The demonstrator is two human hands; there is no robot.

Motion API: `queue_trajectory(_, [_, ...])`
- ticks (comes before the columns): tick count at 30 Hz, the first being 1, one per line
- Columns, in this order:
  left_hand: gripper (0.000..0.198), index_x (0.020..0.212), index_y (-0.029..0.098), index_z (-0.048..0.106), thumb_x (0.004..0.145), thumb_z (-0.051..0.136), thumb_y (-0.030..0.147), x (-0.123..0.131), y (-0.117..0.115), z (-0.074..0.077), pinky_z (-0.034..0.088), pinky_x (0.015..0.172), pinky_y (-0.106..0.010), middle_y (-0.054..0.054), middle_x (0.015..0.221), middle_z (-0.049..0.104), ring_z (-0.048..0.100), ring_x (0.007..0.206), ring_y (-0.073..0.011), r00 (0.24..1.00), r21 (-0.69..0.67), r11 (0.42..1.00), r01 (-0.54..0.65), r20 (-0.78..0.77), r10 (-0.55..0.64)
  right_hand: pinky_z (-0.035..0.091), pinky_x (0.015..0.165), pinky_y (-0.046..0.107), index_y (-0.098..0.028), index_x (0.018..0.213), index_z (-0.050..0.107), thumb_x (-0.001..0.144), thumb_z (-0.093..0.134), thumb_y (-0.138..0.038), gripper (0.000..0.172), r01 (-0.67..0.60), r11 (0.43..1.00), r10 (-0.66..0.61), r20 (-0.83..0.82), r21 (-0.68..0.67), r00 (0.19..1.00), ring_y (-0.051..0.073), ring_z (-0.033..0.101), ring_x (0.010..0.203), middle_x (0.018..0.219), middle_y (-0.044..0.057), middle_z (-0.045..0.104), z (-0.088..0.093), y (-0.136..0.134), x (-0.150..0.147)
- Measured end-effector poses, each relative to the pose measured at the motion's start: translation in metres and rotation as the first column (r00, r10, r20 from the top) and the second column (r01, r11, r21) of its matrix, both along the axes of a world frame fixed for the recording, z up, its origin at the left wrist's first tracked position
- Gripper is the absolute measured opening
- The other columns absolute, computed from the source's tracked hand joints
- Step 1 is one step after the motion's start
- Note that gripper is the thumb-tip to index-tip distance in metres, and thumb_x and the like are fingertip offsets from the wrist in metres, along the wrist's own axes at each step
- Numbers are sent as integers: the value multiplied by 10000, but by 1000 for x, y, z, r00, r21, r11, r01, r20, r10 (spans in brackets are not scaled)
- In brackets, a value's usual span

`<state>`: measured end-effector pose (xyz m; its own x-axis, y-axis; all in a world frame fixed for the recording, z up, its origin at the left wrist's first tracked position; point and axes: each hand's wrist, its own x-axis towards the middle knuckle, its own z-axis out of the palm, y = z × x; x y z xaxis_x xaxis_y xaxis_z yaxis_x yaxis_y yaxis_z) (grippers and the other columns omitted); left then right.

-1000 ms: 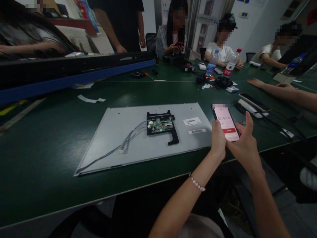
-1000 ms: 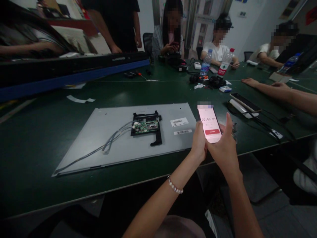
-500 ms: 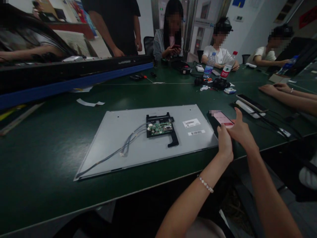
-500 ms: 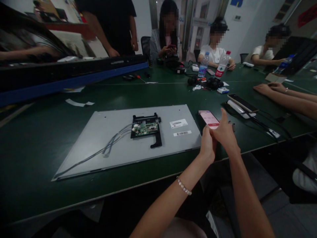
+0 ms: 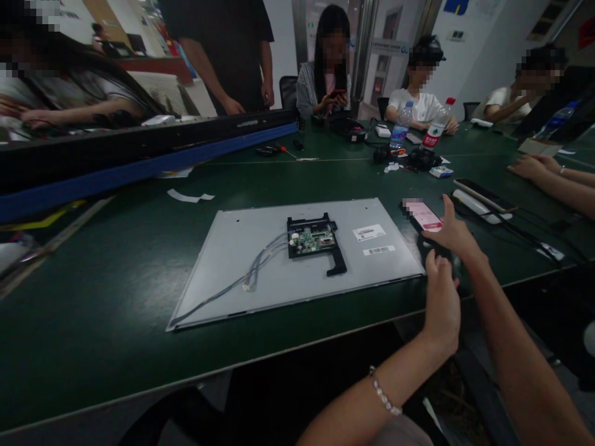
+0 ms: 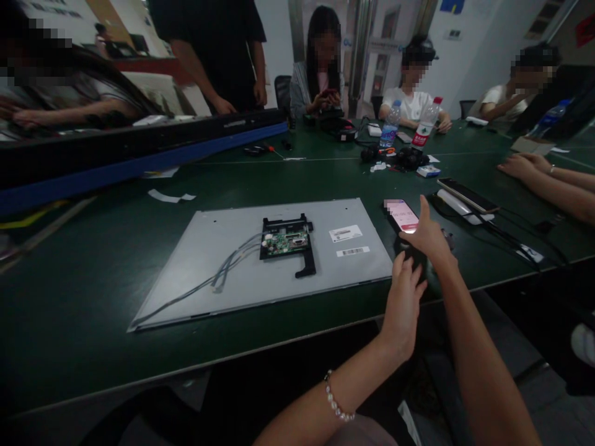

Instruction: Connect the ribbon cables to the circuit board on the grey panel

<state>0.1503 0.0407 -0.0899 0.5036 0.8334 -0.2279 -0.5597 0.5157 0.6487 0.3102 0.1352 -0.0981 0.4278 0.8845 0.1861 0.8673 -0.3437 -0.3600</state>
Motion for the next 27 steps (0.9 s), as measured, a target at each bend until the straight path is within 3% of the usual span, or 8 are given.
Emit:
queue_trajectory(4, [517, 1444, 231, 380, 945, 457, 342, -56, -1, 21, 314, 1118, -399, -119, 1512, 372, 398, 1362, -246, 994, 274, 962, 23, -111, 8, 472, 879, 526, -23, 1520, 92, 737, 652, -347, 1016, -59, 996, 56, 47, 64, 997, 417, 586, 1112, 1287, 294, 549, -6, 0, -5])
queue_trajectory(7, [503, 1408, 251, 445, 919, 509, 349, -120, 14, 36, 225, 1162, -434, -90, 1524, 359, 297, 1417, -256, 905, 592, 797, 121, -395, 156, 360, 1043, 556, -69, 1520, 150, 802, 578, -359, 885, -208, 964, 191, 114, 167, 975, 392, 396, 1333, 1472, 248, 381, -10, -3, -23])
queue_trajectory(8, [494, 1396, 253, 463, 915, 512, 354, -142, 21, 39, 185, 1173, -454, -80, 1542, 327, 254, 1435, -265, 814, 661, 729, 181, -517, 266, 329, 1077, 551, -101, 1522, 164, 834, 540, -370, 829, -263, 948, 246, 113, 178, 963, 368, 354, 1368, 1504, 216, 348, -11, -5, -32])
queue_trajectory(10, [521, 1417, 244, 436, 913, 498, 358, -183, 39, 41, 147, 1173, -506, -82, 1573, 253, 182, 1455, -290, 514, 703, 651, 286, -686, 514, 290, 1119, 536, -162, 1521, 198, 894, 460, -396, 718, -373, 915, 364, 83, 152, 928, 323, 305, 1407, 1530, 160, 331, -14, -9, -51])
queue_trajectory(13, [589, 1476, 185, 339, 925, 447, 363, -230, 64, 34, 126, 1140, -602, -144, 1589, 167, 91, 1465, -343, -2, 666, 653, 361, -700, 714, 265, 1134, 554, -214, 1509, 264, 927, 408, -470, 652, -460, 887, 460, 29, 33, 888, 326, 249, 1433, 1550, 118, 315, -19, -14, -77])
queue_trajectory(16, [646, 1502, 132, 271, 935, 408, 410, -256, 80, 19, 175, 1086, -666, -217, 1571, 173, 133, 1446, -393, -283, 565, 715, 412, -667, 690, 268, 1109, 610, -278, 1487, 329, 928, 384, -564, 631, -470, 878, 473, 24, -91, 880, 364, 230, 1432, 1566, 91, 291, -26, -17, -90])
queue_trajectory(20, [649, 1496, 104, 280, 947, 374, 437, -268, 82, 3, 231, 1054, -670, -252, 1509, 310, 271, 1403, -389, -392, 427, 750, 505, -661, 640, 275, 1090, 633, -271, 1470, 374, 928, 330, -636, 655, -474, 866, 487, 57, -159, 871, 379, 249, 1422, 1566, 105, 286, -30, -19, -92])
queue_trajectory(27, [621, 1469, 106, 354, 950, 375, 446, -263, 70, 0, 233, 1062, -652, -247, 1492, 349, 286, 1397, -381, -445, 398, 723, 565, -590, 673, 331, 1058, 633, -264, 1480, 363, 921, 348, -637, 672, -467, 865, 488, 96, -184, 867, 392, 293, 1402, 1560, 117, 296, -30, -20, -84])
